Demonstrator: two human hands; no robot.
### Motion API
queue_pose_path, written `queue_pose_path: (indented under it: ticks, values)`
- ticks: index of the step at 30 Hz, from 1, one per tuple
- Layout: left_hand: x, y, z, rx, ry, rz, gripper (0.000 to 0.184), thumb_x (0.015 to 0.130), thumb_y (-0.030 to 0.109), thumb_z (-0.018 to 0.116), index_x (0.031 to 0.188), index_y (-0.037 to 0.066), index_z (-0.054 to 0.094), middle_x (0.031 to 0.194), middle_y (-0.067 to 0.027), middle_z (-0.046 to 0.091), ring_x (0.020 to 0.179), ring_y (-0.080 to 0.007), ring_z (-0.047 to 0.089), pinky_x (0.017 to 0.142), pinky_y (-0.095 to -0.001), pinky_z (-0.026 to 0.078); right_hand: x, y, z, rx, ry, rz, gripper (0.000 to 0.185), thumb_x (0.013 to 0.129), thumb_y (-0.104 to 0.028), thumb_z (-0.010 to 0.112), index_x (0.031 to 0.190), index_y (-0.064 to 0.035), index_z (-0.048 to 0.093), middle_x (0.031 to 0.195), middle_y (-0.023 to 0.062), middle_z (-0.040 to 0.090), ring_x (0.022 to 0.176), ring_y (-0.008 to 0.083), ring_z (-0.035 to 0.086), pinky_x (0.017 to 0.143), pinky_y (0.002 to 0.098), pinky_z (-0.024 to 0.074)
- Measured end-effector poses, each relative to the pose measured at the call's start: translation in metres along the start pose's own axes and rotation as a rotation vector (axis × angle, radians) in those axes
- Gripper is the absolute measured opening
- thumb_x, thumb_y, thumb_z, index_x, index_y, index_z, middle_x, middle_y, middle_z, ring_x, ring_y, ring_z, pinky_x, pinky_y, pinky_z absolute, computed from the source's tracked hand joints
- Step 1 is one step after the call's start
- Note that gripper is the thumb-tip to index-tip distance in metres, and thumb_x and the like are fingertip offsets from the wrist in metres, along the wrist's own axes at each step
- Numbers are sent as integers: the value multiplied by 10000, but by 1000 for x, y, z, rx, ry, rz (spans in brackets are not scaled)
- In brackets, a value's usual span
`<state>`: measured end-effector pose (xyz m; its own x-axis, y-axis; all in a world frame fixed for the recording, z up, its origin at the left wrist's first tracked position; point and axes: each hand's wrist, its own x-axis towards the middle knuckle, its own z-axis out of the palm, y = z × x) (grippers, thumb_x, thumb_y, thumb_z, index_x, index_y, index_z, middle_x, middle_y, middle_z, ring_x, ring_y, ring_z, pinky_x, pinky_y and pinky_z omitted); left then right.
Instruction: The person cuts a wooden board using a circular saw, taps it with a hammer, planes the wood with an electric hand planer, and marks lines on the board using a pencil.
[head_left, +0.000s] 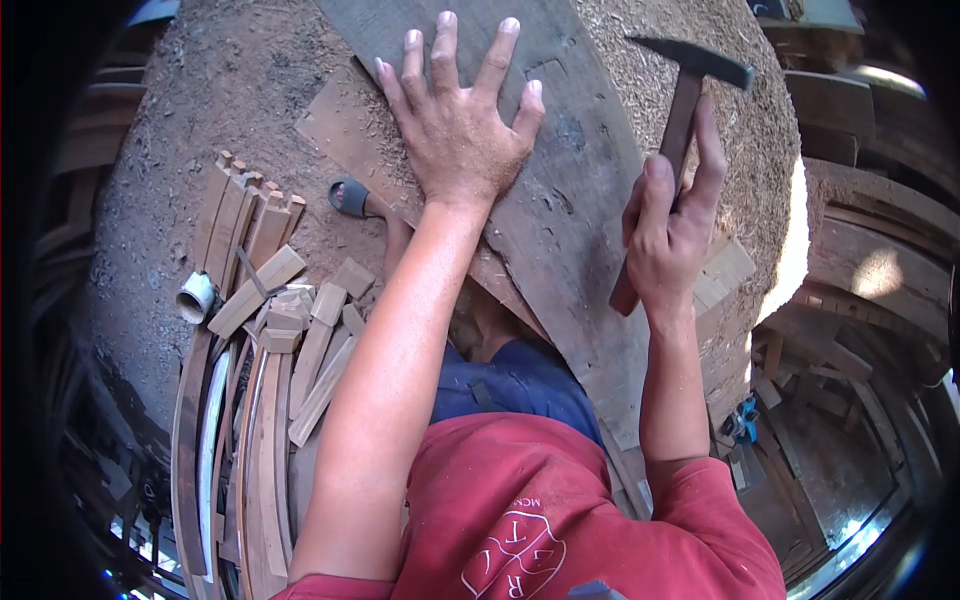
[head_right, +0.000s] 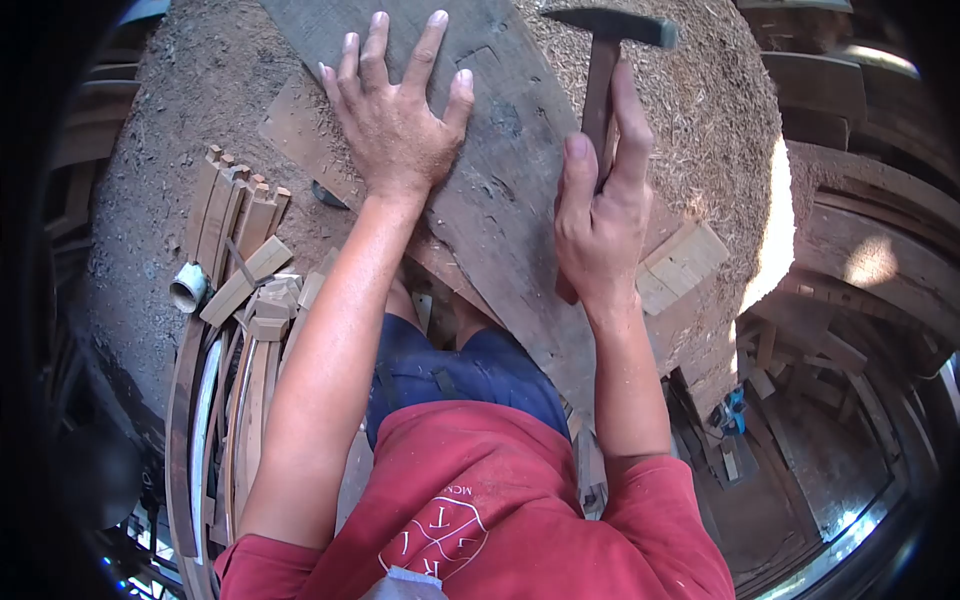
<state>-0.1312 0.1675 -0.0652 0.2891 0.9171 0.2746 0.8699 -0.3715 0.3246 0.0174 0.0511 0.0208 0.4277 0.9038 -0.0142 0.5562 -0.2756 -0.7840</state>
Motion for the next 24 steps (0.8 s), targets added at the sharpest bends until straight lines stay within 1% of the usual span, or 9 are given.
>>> queue_pose_path:
  ticks: [2, 5, 6, 11, 15, 17, 19, 21, 24]
  values:
    - [-3, -4, 8, 10, 19, -1, 578, 961, 552, 563, 1523, 423, 516, 1571, -118, 405, 1464, -402, 365, 1255, -669, 207, 12, -5, 10, 41, 56, -51, 572, 1127, -138, 480, 1659, -173, 273, 636, -44, 466, 479, 35, 427, 444, 222, 377]
    - [-4, -2, 8, -9, 37, -6, 581, 955, 546, 569, 1519, 416, 520, 1567, -119, 412, 1467, -394, 365, 1260, -659, 204, 24, -11, 22, -153, -122, 47, 568, 1081, -123, 528, 1617, -180, 348, 1424, 256, 628, 1171, 433, 697, 932, 470, 594]
    - [-4, -1, 7, -20, 32, -9, 593, 949, 550, 588, 1523, 420, 517, 1567, -115, 418, 1466, -391, 362, 1252, -663, 214, 27, -11, 24, -156, -56, -66, 582, 1076, -119, 530, 1618, -225, 346, 1331, 267, 677, 1153, 472, 682, 924, 507, 591]
    - [-5, -2, 8, -7, 13, -25, 613, 934, 554, 612, 1524, 417, 517, 1572, -106, 418, 1475, -384, 351, 1244, -666, 228, 22, -9, 26, -81, 81, -174, 623, 1066, -116, 545, 1631, -248, 318, 1360, 274, 655, 1158, 480, 671, 926, 511, 586]
    - [-1, -2, 6, -15, 16, -26, 604, 931, 543, 593, 1514, 400, 523, 1569, -117, 413, 1470, -393, 360, 1257, -659, 214, 26, -24, 18, -179, -149, 119, 623, 1073, -99, 523, 1643, -203, 295, 1421, 244, 630, 1138, 463, 691, 904, 498, 594]
    - [-3, -1, 7, -25, 18, -29, 608, 927, 540, 597, 1514, 397, 524, 1569, -119, 412, 1470, -395, 359, 1256, -660, 216, 21, -22, 18, -23, -22, -19, 569, 1094, -173, 524, 1632, -178, 340, 1589, 182, 506, 1321, 354, 628, 1100, 448, 500]
    - [-4, -2, 7, -38, 11, -37, 619, 921, 541, 619, 1520, 420, 524, 1572, -100, 420, 1478, -376, 348, 1245, -662, 229, 15, -24, 20, 109, -51, 176, 575, 1097, -173, 520, 1640, -178, 331, 1591, 178, 507, 1388, 351, 572, 1130, 448, 474]
    - [-3, 0, 6, -33, 6, -37, 619, 919, 540, 620, 1519, 420, 524, 1569, -100, 424, 1477, -374, 349, 1247, -660, 225, 21, -10, 17, -155, -142, 64, 572, 1108, -175, 505, 1648, -174, 315, 1611, 163, 484, 1152, 277, 713, 943, 401, 578]
    - [-3, -1, 6, -30, -1, -37, 620, 917, 539, 620, 1519, 420, 525, 1563, -101, 429, 1476, -373, 349, 1249, -657, 219, 23, -10, 12, -59, -78, -27, 557, 1105, -155, 505, 1638, -175, 343, 1604, 158, 495, 1163, 295, 701, 975, 420, 565]
